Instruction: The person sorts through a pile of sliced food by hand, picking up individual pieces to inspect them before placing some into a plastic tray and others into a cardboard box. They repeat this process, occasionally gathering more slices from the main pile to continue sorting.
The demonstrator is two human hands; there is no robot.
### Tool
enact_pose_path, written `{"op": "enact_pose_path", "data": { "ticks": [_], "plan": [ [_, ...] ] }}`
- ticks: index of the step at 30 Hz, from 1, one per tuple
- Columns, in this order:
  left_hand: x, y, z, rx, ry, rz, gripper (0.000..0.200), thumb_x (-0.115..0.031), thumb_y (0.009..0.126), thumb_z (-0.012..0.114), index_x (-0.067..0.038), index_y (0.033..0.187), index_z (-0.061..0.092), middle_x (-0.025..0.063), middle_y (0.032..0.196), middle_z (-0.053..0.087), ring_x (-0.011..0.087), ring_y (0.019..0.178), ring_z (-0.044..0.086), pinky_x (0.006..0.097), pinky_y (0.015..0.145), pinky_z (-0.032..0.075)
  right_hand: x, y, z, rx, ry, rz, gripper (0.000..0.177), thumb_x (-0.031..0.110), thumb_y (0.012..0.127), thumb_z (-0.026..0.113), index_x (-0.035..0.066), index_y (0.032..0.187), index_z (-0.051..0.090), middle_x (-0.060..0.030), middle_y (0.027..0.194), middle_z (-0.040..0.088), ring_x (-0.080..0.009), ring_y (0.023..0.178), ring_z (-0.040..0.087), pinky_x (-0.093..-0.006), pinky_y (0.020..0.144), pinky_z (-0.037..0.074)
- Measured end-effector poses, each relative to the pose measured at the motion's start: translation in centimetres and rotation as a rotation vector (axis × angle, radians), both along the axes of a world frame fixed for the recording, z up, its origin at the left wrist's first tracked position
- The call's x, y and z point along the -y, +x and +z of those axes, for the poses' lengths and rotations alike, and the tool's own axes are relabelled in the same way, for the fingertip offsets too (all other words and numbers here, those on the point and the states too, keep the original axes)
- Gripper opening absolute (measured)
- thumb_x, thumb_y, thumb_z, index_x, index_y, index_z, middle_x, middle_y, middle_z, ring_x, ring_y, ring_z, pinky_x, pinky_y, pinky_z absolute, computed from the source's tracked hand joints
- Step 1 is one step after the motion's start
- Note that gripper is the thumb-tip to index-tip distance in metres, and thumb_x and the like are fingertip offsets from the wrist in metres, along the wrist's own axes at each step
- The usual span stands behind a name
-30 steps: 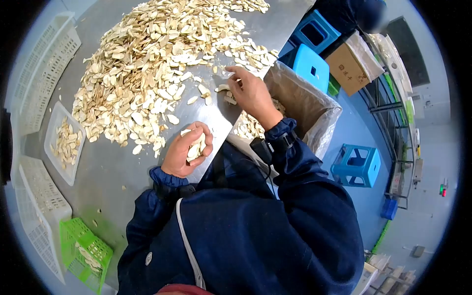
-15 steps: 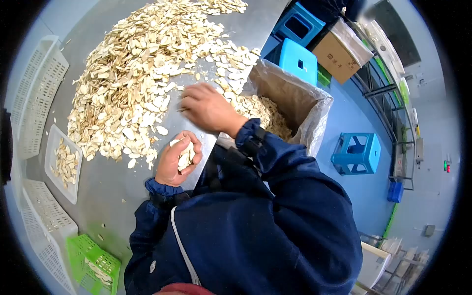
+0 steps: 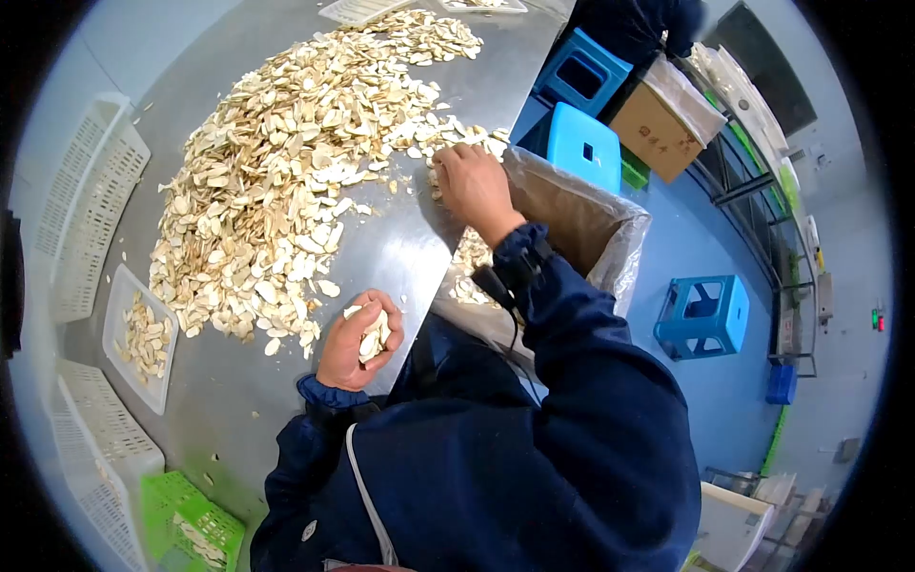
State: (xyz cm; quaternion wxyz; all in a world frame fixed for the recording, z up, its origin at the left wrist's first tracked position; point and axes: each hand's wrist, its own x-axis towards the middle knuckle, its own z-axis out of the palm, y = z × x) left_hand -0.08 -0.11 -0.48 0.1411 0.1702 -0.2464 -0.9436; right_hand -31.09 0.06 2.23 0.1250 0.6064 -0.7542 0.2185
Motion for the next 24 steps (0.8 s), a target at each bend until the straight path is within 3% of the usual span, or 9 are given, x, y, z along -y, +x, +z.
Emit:
{"op": "enact_pose_path", "data": {
  "ticks": [3,7,10,16,17,20,24],
  "plan": [
    [0.0,0.1,0.1,-0.008,0.005,0.002,0.020,-0.026,0.111,0.055,-0.005,0.109,0.057,0.0090,0.098,0.062,0.0125,0.075,0.061,0.0199,0.042,0.040,2.0,-0.9,-1.0,-0.067,0.086,-0.131,0.025,0.031,0.097,0.067,0.009,0.102,0.077,-0.0116,0.099,0.074,-0.0335,0.098,0.070,-0.0466,0.086,0.057],
    [0.0,0.0,0.2,-0.004,0.001,-0.004,0.022,-0.027,0.110,0.056,-0.005,0.109,0.057,0.0087,0.098,0.062,0.0119,0.075,0.061,0.0198,0.042,0.039,1.7,-1.0,0.5,0.216,0.285,-0.101,0.026,0.034,0.096,0.072,0.009,0.104,0.075,-0.0134,0.099,0.077,-0.0343,0.095,0.074,-0.0425,0.079,0.058],
    [0.1,0.0,0.3,-0.010,-0.005,-0.004,0.022,-0.027,0.110,0.056,-0.005,0.109,0.057,0.0087,0.098,0.062,0.0118,0.074,0.060,0.0196,0.042,0.039,1.4,-0.5,0.8,0.338,0.293,-0.065,0.021,0.027,0.096,0.072,0.010,0.107,0.075,-0.0136,0.104,0.075,-0.0341,0.093,0.073,-0.0438,0.080,0.058],
    [-0.1,-0.2,0.6,0.007,0.008,0.025,0.022,-0.026,0.110,0.056,-0.004,0.109,0.058,0.0081,0.095,0.062,0.0113,0.072,0.060,0.0192,0.042,0.039,-0.7,1.1,1.6,0.389,0.176,0.321,0.030,0.024,0.097,0.072,0.009,0.123,0.075,-0.0146,0.112,0.076,-0.0315,0.098,0.074,-0.0417,0.087,0.059],
    [-0.1,-0.2,0.6,0.004,0.006,0.022,0.022,-0.026,0.109,0.056,-0.004,0.109,0.058,0.0080,0.094,0.062,0.0112,0.072,0.060,0.0191,0.042,0.039,-1.0,1.3,2.1,0.424,0.189,0.149,0.031,0.017,0.098,0.072,0.009,0.128,0.075,-0.0155,0.113,0.077,-0.0296,0.097,0.075,-0.0381,0.087,0.059],
    [-0.1,-0.1,0.4,0.004,0.002,0.007,0.021,-0.026,0.110,0.055,-0.004,0.109,0.058,0.0080,0.095,0.062,0.0112,0.072,0.060,0.0189,0.042,0.039,-1.6,-0.6,1.2,0.351,0.152,-0.040,0.022,0.021,0.099,0.070,0.010,0.116,0.079,-0.0154,0.108,0.077,-0.0355,0.097,0.074,-0.0430,0.087,0.058],
    [0.0,-0.2,0.5,0.000,0.020,0.008,0.020,-0.025,0.110,0.055,-0.005,0.110,0.057,0.0081,0.096,0.062,0.0123,0.073,0.060,0.0190,0.041,0.038,-2.0,1.6,0.6,0.347,0.139,0.172,0.020,0.022,0.098,0.071,0.012,0.113,0.080,-0.0126,0.106,0.075,-0.0360,0.098,0.072,-0.0442,0.086,0.058]
  ]
}}
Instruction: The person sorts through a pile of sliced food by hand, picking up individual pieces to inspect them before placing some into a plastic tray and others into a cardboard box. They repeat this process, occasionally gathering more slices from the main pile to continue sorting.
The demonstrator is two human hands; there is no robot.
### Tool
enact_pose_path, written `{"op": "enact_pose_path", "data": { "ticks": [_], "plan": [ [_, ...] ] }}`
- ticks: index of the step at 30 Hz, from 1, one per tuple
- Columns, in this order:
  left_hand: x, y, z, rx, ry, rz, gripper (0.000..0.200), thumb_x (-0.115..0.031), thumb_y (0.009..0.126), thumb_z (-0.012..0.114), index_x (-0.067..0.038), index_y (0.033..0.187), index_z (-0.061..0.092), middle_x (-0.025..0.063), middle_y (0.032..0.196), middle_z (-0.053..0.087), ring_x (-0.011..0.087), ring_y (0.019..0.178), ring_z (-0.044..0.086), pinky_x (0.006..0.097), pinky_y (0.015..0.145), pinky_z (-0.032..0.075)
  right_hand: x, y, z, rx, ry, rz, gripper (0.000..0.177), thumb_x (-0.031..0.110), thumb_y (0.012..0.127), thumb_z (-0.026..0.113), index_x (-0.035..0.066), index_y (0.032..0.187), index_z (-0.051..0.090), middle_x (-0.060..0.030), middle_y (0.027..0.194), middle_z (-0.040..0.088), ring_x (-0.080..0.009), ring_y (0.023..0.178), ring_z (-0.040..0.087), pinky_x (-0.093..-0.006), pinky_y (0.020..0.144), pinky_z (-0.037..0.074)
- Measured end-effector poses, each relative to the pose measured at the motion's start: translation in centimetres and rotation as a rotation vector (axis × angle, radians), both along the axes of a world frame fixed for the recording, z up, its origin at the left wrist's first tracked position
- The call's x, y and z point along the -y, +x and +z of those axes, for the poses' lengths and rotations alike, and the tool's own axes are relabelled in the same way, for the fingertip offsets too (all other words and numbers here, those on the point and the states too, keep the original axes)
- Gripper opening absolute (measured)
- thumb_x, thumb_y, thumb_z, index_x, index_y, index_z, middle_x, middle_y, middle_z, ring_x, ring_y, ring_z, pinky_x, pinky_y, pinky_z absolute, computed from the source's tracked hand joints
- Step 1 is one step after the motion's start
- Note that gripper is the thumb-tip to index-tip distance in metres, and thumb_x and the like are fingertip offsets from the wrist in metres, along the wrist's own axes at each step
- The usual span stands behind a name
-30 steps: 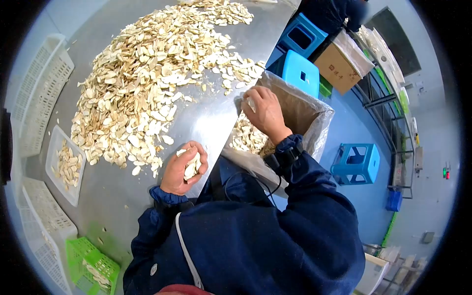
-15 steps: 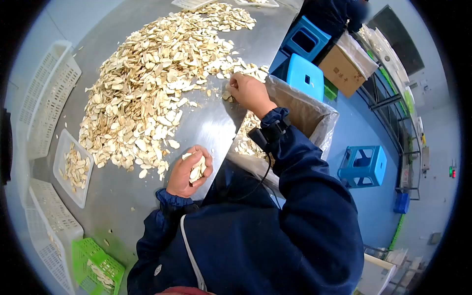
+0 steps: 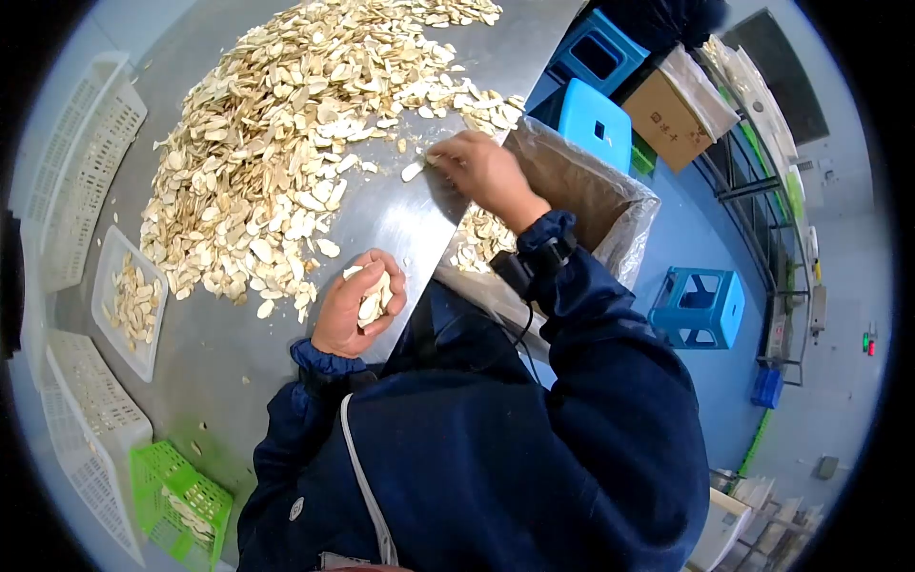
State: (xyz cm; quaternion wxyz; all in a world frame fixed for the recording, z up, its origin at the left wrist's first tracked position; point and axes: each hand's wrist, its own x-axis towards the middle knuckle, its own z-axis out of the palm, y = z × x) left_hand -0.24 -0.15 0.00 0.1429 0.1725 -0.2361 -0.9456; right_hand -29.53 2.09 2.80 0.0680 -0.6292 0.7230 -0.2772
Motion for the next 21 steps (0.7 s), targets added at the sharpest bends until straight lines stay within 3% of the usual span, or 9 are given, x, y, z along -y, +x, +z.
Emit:
{"op": "enact_pose_path", "data": {
  "ticks": [4,8,11,14,15,18,21],
  "plan": [
    [-0.1,0.0,0.2,0.025,-0.011,0.025,0.021,-0.027,0.111,0.054,-0.006,0.110,0.057,0.0081,0.097,0.061,0.0130,0.075,0.061,0.0188,0.041,0.038,1.3,2.0,-1.4,-0.161,-0.114,0.211,0.018,0.023,0.095,0.073,0.013,0.110,0.078,-0.0098,0.111,0.074,-0.0333,0.106,0.067,-0.0430,0.091,0.057],
    [-0.2,-0.1,-0.2,0.039,0.048,0.081,0.022,-0.030,0.112,0.053,-0.008,0.109,0.057,0.0071,0.097,0.061,0.0128,0.075,0.061,0.0187,0.040,0.038,1.1,2.6,-0.5,-0.214,0.014,0.138,0.018,0.021,0.095,0.075,0.010,0.110,0.076,-0.0113,0.103,0.073,-0.0333,0.102,0.068,-0.0426,0.090,0.056],
    [0.0,0.0,-1.2,0.002,0.072,0.097,0.030,-0.036,0.113,0.051,-0.008,0.116,0.060,0.0071,0.100,0.064,0.0136,0.077,0.062,0.0186,0.040,0.039,0.1,3.6,1.6,0.029,0.019,0.134,0.023,0.024,0.098,0.075,0.008,0.114,0.076,-0.0113,0.105,0.075,-0.0305,0.105,0.069,-0.0399,0.092,0.056],
    [-0.1,-0.2,0.1,0.030,0.159,0.147,0.034,-0.039,0.113,0.050,-0.008,0.121,0.062,0.0058,0.100,0.066,0.0142,0.079,0.064,0.0200,0.042,0.039,-1.0,4.7,4.7,0.396,0.123,0.468,0.033,0.029,0.101,0.075,0.011,0.128,0.076,-0.0130,0.127,0.075,-0.0315,0.118,0.068,-0.0403,0.103,0.053],
    [0.0,-0.3,0.7,0.051,0.185,0.166,0.035,-0.040,0.113,0.051,-0.008,0.122,0.063,0.0051,0.100,0.067,0.0144,0.080,0.065,0.0207,0.043,0.038,-0.4,4.6,4.4,0.371,0.044,0.557,0.038,0.032,0.102,0.073,0.012,0.135,0.072,-0.0148,0.136,0.070,-0.0358,0.124,0.066,-0.0435,0.109,0.051],
    [0.1,-0.1,-1.1,-0.020,0.162,0.159,0.037,-0.040,0.114,0.049,-0.007,0.126,0.062,0.0086,0.107,0.068,0.0156,0.081,0.064,0.0198,0.041,0.042,2.5,1.9,1.5,0.004,-0.106,0.276,0.043,0.037,0.103,0.069,0.015,0.140,0.069,-0.0165,0.144,0.064,-0.0372,0.131,0.062,-0.0460,0.112,0.049],
    [0.2,0.1,-1.5,-0.070,0.143,0.104,0.032,-0.036,0.114,0.050,-0.007,0.122,0.061,0.0082,0.105,0.067,0.0149,0.083,0.064,0.0195,0.041,0.042,5.2,-2.8,-2.0,-0.460,-0.081,-0.080,0.051,0.047,0.103,0.065,0.023,0.149,0.062,-0.0182,0.154,0.056,-0.0415,0.144,0.050,-0.0513,0.121,0.039]
  ]
}}
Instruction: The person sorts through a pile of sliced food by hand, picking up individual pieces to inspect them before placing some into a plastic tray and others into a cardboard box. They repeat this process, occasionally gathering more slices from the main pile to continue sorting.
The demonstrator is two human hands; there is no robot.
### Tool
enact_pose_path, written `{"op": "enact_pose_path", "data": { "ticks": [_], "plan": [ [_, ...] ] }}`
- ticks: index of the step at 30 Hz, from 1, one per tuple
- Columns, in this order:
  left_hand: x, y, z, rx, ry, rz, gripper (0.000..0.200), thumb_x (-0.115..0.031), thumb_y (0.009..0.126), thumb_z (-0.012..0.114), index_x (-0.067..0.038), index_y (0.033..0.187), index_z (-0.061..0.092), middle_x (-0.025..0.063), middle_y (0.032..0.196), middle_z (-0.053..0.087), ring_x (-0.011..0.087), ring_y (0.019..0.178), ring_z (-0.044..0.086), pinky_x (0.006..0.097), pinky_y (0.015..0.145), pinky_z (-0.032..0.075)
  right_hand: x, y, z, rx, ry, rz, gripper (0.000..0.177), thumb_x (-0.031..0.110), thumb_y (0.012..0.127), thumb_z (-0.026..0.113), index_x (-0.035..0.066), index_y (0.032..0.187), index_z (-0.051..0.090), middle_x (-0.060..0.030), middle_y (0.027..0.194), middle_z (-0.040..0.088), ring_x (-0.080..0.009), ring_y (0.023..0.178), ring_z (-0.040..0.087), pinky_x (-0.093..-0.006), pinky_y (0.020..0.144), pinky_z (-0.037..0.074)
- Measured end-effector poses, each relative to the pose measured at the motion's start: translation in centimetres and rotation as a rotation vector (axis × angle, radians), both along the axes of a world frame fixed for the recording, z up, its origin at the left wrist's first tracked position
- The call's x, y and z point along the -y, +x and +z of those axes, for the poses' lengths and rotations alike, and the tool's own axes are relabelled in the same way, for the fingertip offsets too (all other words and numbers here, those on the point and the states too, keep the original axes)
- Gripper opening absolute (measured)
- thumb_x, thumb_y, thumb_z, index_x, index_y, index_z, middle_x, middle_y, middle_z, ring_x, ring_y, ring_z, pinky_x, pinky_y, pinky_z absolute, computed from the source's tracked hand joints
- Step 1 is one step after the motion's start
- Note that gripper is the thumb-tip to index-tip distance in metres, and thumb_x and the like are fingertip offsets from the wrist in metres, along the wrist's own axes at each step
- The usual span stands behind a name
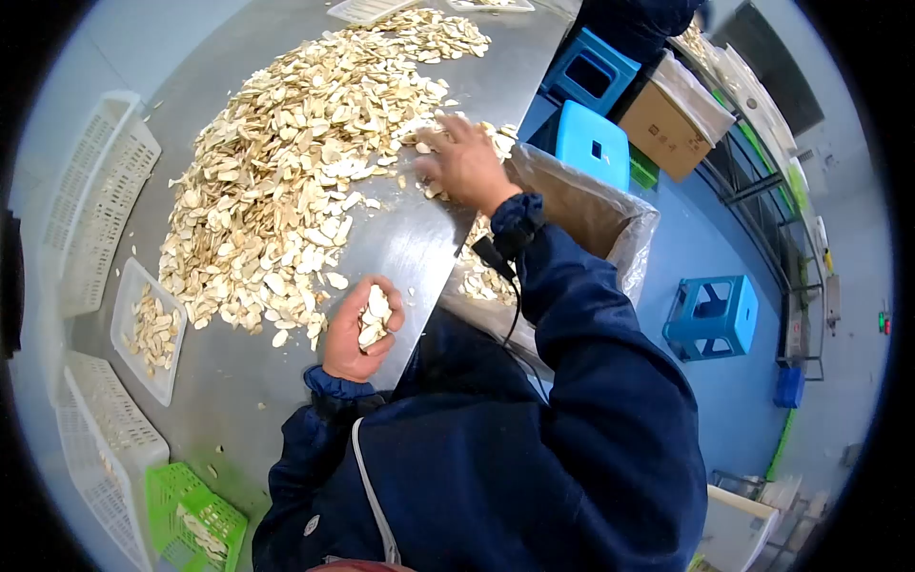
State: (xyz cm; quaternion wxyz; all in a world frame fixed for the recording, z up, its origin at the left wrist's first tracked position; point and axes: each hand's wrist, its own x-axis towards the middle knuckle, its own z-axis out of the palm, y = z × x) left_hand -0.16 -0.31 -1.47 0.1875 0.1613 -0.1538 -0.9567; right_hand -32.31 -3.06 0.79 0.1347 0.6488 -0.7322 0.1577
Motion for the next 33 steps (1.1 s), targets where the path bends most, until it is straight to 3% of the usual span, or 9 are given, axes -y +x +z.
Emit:
{"op": "enact_pose_path", "data": {
  "ticks": [3,6,9,11,13,15,19,29,33],
  "plan": [
    [0.0,0.0,-0.1,-0.033,0.006,-0.004,0.032,-0.036,0.114,0.049,-0.006,0.119,0.061,0.0068,0.103,0.066,0.0141,0.082,0.064,0.0188,0.041,0.041,-0.4,-2.8,-1.2,0.088,0.025,-0.136,0.046,0.049,0.102,0.066,0.023,0.139,0.067,-0.0121,0.148,0.061,-0.0359,0.142,0.051,-0.0545,0.117,0.039],
    [0.0,-0.1,-0.1,-0.047,-0.008,-0.011,0.035,-0.038,0.115,0.048,-0.005,0.119,0.061,0.0070,0.103,0.066,0.0145,0.082,0.064,0.0188,0.042,0.040,-3.9,-2.8,-0.4,0.158,0.047,-0.037,0.037,0.044,0.098,0.072,0.021,0.127,0.071,-0.0098,0.132,0.071,-0.0338,0.128,0.063,-0.0476,0.112,0.044],
    [-0.1,-0.1,0.9,-0.040,-0.022,-0.014,0.037,-0.039,0.115,0.047,-0.005,0.120,0.061,0.0071,0.104,0.067,0.0141,0.082,0.064,0.0189,0.043,0.040,-7.7,-1.5,2.0,0.237,0.057,-0.021,0.027,0.036,0.096,0.077,0.015,0.113,0.079,-0.0126,0.130,0.073,-0.0352,0.118,0.069,-0.0459,0.104,0.052],
    [-0.3,0.1,1.1,-0.020,-0.072,-0.021,0.031,-0.036,0.113,0.054,-0.006,0.119,0.060,0.0068,0.104,0.065,0.0124,0.082,0.061,0.0189,0.043,0.036,-7.8,-0.6,2.8,0.223,-0.012,-0.017,0.026,0.033,0.094,0.079,0.013,0.110,0.080,-0.0145,0.129,0.073,-0.0370,0.113,0.070,-0.0466,0.099,0.055],
    [-0.2,0.0,0.9,-0.010,-0.153,-0.058,0.026,-0.032,0.111,0.057,-0.008,0.119,0.060,0.0063,0.104,0.064,0.0114,0.082,0.057,0.0196,0.043,0.030,-6.5,1.0,3.4,0.284,-0.004,0.032,0.025,0.031,0.095,0.077,0.014,0.113,0.080,-0.0122,0.122,0.075,-0.0361,0.107,0.072,-0.0451,0.094,0.057],
    [-0.3,-0.2,1.5,0.010,-0.151,-0.075,0.021,-0.029,0.109,0.062,-0.009,0.116,0.060,0.0042,0.099,0.064,0.0105,0.080,0.060,0.0193,0.043,0.031,-4.6,3.2,4.1,0.367,0.051,0.054,0.024,0.031,0.095,0.075,0.014,0.113,0.079,-0.0107,0.116,0.076,-0.0354,0.102,0.073,-0.0449,0.091,0.058],
    [-0.3,0.1,1.5,0.045,-0.203,-0.113,0.019,-0.027,0.106,0.065,-0.010,0.114,0.061,0.0020,0.094,0.064,0.0102,0.076,0.064,0.0195,0.042,0.032,1.7,1.8,1.6,0.254,0.034,0.008,0.023,0.031,0.098,0.068,0.015,0.110,0.079,-0.0111,0.105,0.076,-0.0367,0.095,0.072,-0.0481,0.081,0.058],
    [-0.1,0.0,1.4,0.014,-0.157,-0.115,0.021,-0.026,0.108,0.065,-0.007,0.113,0.062,0.0060,0.095,0.064,0.0114,0.075,0.062,0.0185,0.043,0.037,7.1,1.7,1.4,0.227,0.092,-0.087,0.032,0.041,0.097,0.069,0.011,0.102,0.079,-0.0167,0.095,0.077,-0.0405,0.089,0.073,-0.0510,0.076,0.057],
    [-0.1,-0.1,1.3,0.011,-0.160,-0.114,0.020,-0.026,0.108,0.065,-0.007,0.113,0.062,0.0060,0.094,0.064,0.0114,0.075,0.062,0.0184,0.043,0.037,7.5,2.3,1.6,0.270,0.189,-0.152,0.035,0.044,0.096,0.067,0.012,0.104,0.080,-0.0159,0.099,0.078,-0.0392,0.093,0.074,-0.0498,0.081,0.058]
  ]
}}
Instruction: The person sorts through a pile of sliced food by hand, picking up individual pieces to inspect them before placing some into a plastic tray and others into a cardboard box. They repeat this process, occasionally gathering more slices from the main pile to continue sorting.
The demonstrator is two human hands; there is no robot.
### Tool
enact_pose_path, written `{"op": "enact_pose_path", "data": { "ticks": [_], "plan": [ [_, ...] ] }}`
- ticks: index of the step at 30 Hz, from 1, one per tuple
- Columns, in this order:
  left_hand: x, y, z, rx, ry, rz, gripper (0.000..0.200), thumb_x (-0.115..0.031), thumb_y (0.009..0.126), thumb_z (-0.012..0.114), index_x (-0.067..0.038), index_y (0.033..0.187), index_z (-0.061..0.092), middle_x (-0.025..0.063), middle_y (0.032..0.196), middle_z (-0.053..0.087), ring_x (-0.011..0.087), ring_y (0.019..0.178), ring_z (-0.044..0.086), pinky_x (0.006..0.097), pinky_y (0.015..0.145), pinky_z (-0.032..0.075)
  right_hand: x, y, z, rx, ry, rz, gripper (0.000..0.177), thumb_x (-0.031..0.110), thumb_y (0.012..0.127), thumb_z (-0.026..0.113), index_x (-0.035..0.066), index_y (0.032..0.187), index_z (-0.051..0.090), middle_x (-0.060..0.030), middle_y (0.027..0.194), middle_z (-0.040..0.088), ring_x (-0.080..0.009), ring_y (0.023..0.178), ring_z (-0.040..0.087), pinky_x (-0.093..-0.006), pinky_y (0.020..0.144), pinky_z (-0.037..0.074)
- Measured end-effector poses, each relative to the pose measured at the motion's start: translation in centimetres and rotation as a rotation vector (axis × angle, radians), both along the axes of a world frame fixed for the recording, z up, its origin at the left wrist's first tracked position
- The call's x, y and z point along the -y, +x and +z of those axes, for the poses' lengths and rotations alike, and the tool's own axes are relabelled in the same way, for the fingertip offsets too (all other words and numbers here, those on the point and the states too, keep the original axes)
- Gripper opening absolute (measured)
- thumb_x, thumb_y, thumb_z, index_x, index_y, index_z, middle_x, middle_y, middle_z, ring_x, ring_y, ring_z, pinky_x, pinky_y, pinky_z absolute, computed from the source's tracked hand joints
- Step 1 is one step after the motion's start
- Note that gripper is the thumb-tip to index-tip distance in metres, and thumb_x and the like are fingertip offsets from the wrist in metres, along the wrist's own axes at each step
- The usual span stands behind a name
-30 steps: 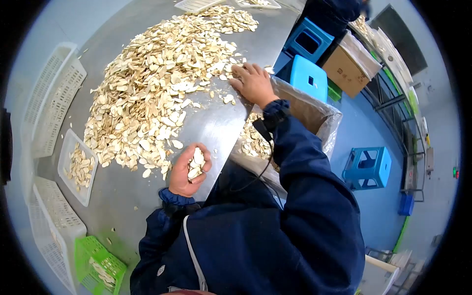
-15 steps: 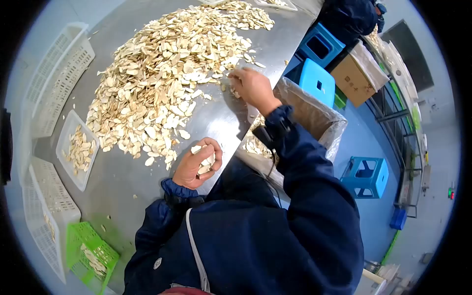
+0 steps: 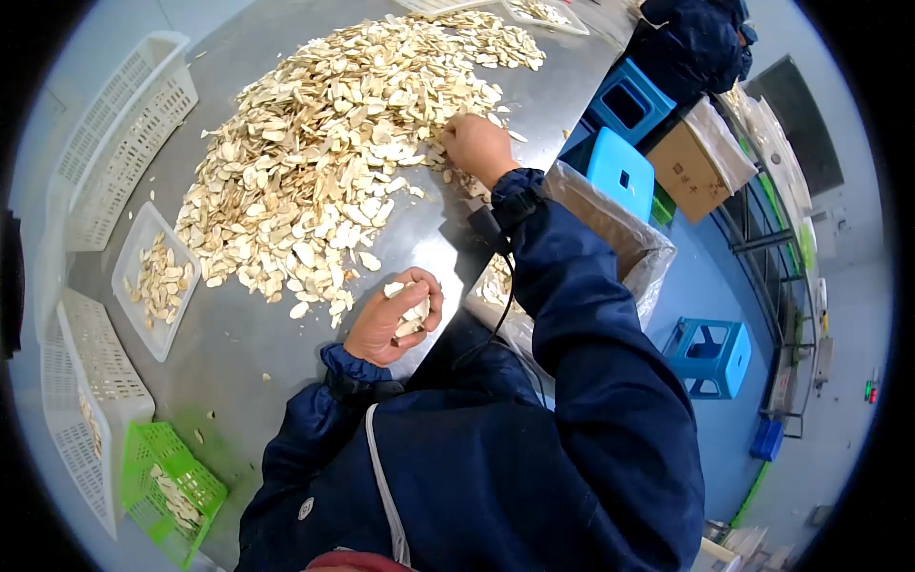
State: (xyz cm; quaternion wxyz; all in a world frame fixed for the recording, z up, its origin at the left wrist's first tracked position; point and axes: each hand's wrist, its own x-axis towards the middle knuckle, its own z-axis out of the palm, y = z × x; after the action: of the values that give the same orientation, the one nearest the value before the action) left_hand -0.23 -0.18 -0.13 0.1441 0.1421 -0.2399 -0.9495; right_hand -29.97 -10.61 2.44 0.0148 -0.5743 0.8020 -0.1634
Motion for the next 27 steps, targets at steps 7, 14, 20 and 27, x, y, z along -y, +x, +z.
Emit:
{"op": "enact_pose_path", "data": {
  "ticks": [7,14,20,27],
  "plan": [
    [0.0,-0.1,0.0,-0.001,0.018,0.009,0.019,-0.025,0.107,0.065,-0.007,0.113,0.061,0.0057,0.094,0.064,0.0109,0.075,0.063,0.0182,0.043,0.038,-4.5,-3.1,1.3,0.355,-0.089,0.002,0.037,0.038,0.101,0.071,0.002,0.106,0.077,-0.0149,0.087,0.076,-0.0282,0.080,0.071,-0.0407,0.074,0.053],
    [-0.2,-0.1,-0.3,0.024,0.008,0.047,0.016,-0.021,0.106,0.065,-0.008,0.113,0.059,0.0047,0.094,0.065,0.0102,0.072,0.061,0.0191,0.042,0.032,-11.6,-2.4,4.1,1.016,-0.098,-0.050,0.034,0.037,0.106,0.070,0.004,0.113,0.076,0.0022,0.093,0.068,-0.0081,0.086,0.057,-0.0255,0.076,0.042],
    [-0.3,0.0,-0.6,0.042,-0.041,0.062,0.018,-0.026,0.109,0.063,-0.008,0.112,0.059,0.0060,0.098,0.062,0.0119,0.076,0.061,0.0169,0.041,0.039,-18.5,-3.2,6.5,1.212,-0.138,-0.064,0.019,0.027,0.111,0.062,0.009,0.108,0.069,0.0072,0.091,0.058,-0.0048,0.082,0.048,-0.0211,0.074,0.039],
    [-0.1,0.1,-1.1,0.042,-0.034,0.084,0.021,-0.027,0.108,0.064,-0.008,0.114,0.057,0.0078,0.099,0.060,0.0129,0.076,0.058,0.0172,0.040,0.038,-33.0,-9.7,6.7,1.041,-0.335,-0.339,0.024,0.029,0.109,0.065,0.008,0.101,0.074,0.0050,0.087,0.063,-0.0068,0.079,0.052,-0.0241,0.071,0.040]
  ]
}}
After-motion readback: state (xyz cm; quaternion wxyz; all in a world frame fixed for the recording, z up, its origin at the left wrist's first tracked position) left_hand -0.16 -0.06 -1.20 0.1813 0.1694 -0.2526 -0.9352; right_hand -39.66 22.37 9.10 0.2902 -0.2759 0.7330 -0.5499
